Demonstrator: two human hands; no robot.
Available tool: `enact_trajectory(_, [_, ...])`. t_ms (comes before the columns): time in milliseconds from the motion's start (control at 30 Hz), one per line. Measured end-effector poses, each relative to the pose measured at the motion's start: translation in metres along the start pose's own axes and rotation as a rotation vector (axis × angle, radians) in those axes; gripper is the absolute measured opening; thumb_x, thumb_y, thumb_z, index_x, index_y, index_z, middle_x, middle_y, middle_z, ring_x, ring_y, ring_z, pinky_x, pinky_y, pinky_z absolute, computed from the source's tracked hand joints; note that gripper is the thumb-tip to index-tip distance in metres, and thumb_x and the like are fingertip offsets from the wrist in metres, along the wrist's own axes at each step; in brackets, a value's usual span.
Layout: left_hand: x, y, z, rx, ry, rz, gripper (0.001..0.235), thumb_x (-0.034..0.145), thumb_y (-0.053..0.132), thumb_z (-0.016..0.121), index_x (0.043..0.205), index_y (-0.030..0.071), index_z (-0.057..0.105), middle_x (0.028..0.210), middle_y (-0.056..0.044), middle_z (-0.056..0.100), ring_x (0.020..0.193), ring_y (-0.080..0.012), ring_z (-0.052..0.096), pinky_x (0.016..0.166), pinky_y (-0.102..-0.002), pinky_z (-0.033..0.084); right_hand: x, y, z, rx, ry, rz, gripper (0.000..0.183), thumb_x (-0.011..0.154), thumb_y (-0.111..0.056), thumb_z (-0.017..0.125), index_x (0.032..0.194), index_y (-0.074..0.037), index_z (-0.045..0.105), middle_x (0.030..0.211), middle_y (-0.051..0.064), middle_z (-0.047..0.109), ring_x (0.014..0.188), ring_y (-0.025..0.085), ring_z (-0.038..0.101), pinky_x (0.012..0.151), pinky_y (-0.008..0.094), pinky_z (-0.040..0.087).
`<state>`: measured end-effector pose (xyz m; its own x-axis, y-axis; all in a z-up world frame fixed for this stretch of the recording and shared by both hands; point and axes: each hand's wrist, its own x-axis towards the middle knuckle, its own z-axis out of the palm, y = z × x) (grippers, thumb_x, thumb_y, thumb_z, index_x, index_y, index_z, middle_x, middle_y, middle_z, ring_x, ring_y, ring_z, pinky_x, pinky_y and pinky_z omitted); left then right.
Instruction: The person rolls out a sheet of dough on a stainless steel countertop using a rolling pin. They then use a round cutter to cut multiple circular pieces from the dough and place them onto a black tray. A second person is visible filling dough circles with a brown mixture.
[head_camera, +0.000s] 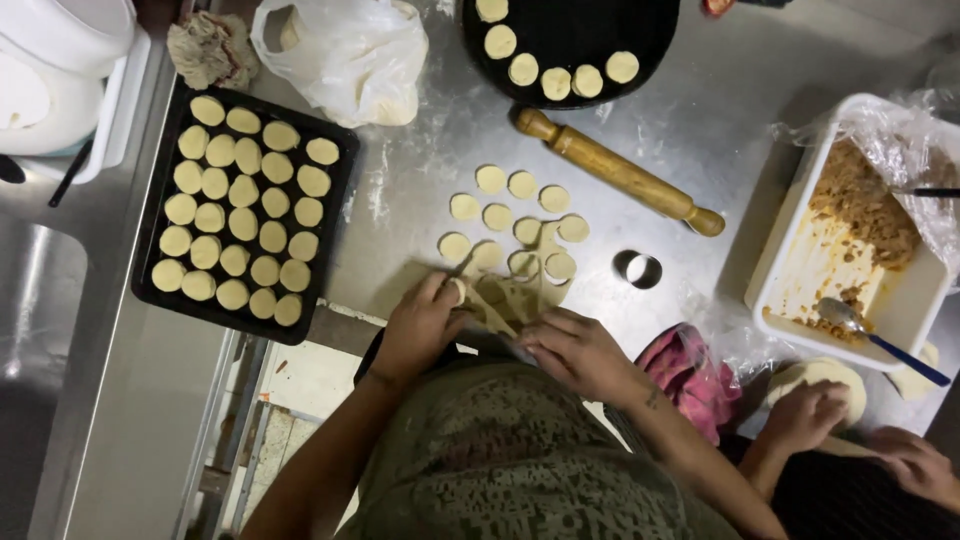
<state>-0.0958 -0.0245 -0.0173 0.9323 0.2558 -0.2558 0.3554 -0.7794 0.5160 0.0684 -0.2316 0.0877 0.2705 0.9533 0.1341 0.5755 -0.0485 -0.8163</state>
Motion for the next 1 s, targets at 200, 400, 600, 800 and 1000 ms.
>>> enact_trajectory(200, [-0.006, 0.006, 0.008, 0.110, 0.108, 0.038, 0.038, 0.095, 0.037, 0.062, 0.125, 0.014, 0.059, 0.131, -0.009, 0.059, 0.109, -0.0317, 0.069, 0.079, -0.044, 0.061, -0.028, -0.007, -0.005, -0.017, -0.047, 0.038, 0.010, 0.099, -0.011, 0.061, 0.105, -0.006, 0.066, 0.077, 0.011, 0.064, 0.067, 0.034, 0.067, 0.057, 0.041, 0.057])
enact_trajectory(400, [-0.032, 0.002, -0.006, -0.292, -0.022, -0.009, 0.029, 0.091, 0.040, 0.069, 0.108, 0.018, 0.063, 0.104, -0.010, 0.070, 0.103, -0.0355, 0.071, 0.083, -0.044, 0.058, -0.028, 0.002, 0.001, -0.392, -0.160, 0.192, 0.053, 0.096, -0.043, 0.064, 0.134, -0.007, 0.053, 0.093, 0.021, 0.070, 0.077, 0.043, 0.072, 0.065, 0.055, 0.058])
enact_trajectory(600, [-0.017, 0.116, -0.096, -0.716, -0.223, 0.193, 0.012, 0.094, 0.017, 0.070, 0.091, 0.009, 0.061, 0.088, -0.010, 0.071, 0.090, -0.0305, 0.072, 0.081, -0.041, 0.056, -0.050, 0.033, 0.025, -0.305, -0.137, 0.147, 0.038, 0.085, -0.038, 0.074, 0.115, -0.017, 0.062, 0.089, 0.007, 0.064, 0.071, 0.036, 0.069, 0.061, 0.050, 0.058])
enact_trajectory(800, [0.000, 0.117, -0.084, -1.048, -0.129, 0.265, 0.025, 0.091, 0.009, 0.076, 0.114, 0.000, 0.069, 0.115, -0.017, 0.071, 0.104, -0.0240, 0.062, 0.090, -0.042, 0.051, -0.076, 0.025, -0.009, -0.022, 0.114, 0.074, 0.020, 0.093, -0.028, 0.072, 0.084, -0.012, 0.064, 0.089, 0.005, 0.062, 0.078, 0.034, 0.068, 0.067, 0.040, 0.059])
enact_trajectory(1000, [0.012, 0.127, -0.096, -0.913, -0.159, 0.404, 0.054, 0.090, 0.015, 0.080, 0.138, -0.001, 0.062, 0.139, -0.025, 0.060, 0.133, -0.0388, 0.054, 0.109, -0.052, 0.043, -0.134, 0.039, -0.026, 0.112, 0.493, -0.032, 0.034, 0.081, -0.027, 0.084, 0.066, -0.008, 0.060, 0.084, 0.016, 0.061, 0.066, 0.035, 0.061, 0.056, 0.037, 0.049])
